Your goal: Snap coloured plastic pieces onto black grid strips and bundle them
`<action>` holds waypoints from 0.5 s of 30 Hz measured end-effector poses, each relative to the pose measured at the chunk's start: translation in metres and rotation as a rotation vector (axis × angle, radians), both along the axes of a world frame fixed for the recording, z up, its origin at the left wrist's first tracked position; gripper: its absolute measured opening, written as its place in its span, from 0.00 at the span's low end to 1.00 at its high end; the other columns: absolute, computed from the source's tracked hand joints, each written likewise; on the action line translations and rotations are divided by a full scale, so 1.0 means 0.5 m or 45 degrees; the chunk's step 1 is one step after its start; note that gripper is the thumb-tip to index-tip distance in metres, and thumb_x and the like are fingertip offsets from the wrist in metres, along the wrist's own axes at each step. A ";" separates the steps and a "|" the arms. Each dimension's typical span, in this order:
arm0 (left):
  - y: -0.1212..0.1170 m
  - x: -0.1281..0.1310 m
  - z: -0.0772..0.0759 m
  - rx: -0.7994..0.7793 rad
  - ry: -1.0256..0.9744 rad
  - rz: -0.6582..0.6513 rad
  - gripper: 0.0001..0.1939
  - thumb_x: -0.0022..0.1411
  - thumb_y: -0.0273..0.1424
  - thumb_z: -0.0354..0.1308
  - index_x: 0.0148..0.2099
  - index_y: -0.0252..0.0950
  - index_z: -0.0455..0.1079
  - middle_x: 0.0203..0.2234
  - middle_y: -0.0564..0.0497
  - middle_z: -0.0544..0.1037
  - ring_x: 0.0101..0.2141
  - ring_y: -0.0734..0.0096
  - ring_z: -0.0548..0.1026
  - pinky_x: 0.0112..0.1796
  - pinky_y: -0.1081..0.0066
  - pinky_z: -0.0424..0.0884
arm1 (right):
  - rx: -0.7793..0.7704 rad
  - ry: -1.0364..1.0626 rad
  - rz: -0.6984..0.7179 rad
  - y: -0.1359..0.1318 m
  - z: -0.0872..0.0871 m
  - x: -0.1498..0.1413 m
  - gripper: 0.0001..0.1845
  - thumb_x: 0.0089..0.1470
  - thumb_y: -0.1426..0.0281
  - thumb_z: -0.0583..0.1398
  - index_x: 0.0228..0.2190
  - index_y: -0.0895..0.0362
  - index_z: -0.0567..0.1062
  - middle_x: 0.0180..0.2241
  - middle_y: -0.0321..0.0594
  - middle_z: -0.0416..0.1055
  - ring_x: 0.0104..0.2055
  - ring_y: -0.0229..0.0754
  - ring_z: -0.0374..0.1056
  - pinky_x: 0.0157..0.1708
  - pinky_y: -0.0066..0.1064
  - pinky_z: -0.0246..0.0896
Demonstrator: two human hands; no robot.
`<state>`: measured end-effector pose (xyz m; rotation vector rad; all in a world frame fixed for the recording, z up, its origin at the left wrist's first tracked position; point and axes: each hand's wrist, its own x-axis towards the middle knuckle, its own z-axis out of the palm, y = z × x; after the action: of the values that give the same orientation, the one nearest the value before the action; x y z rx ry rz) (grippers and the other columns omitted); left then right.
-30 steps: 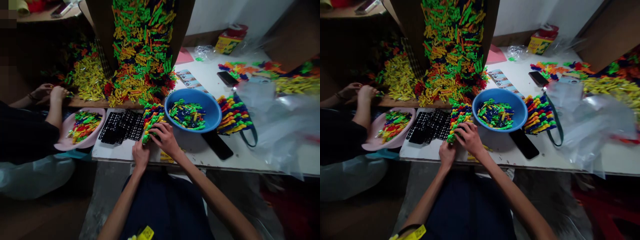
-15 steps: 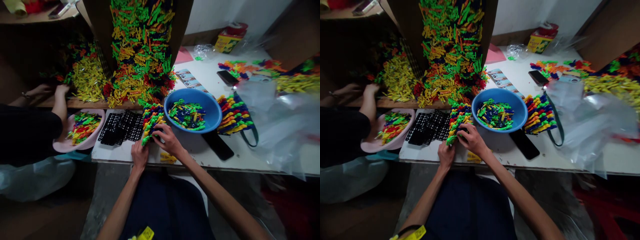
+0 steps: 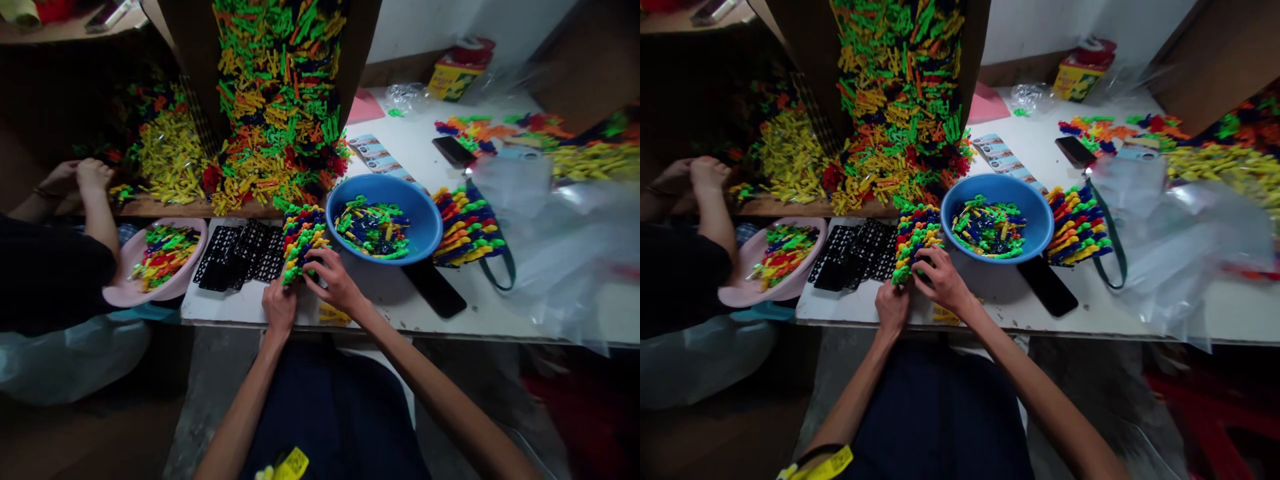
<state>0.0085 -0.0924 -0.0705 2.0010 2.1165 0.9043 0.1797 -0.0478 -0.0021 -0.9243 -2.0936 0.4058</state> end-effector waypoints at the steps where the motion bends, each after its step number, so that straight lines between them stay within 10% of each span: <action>1: 0.000 0.000 0.001 -0.011 -0.008 -0.016 0.09 0.65 0.30 0.53 0.42 0.36 0.74 0.32 0.45 0.80 0.36 0.63 0.76 0.37 0.68 0.65 | 0.005 -0.002 -0.002 0.000 0.000 0.000 0.06 0.61 0.71 0.57 0.39 0.54 0.74 0.49 0.46 0.69 0.55 0.45 0.66 0.63 0.48 0.53; 15: 0.031 0.004 0.031 -0.207 0.047 -0.032 0.11 0.55 0.25 0.57 0.40 0.37 0.76 0.30 0.43 0.81 0.33 0.59 0.78 0.35 0.66 0.66 | 0.136 -0.183 0.091 0.045 0.034 -0.044 0.07 0.61 0.61 0.61 0.37 0.49 0.78 0.50 0.39 0.72 0.53 0.47 0.62 0.56 0.45 0.53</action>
<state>0.0103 -0.0770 -0.0549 1.9729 2.1039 0.6728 0.1575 -0.0253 0.0147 -0.8394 -2.2613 0.2677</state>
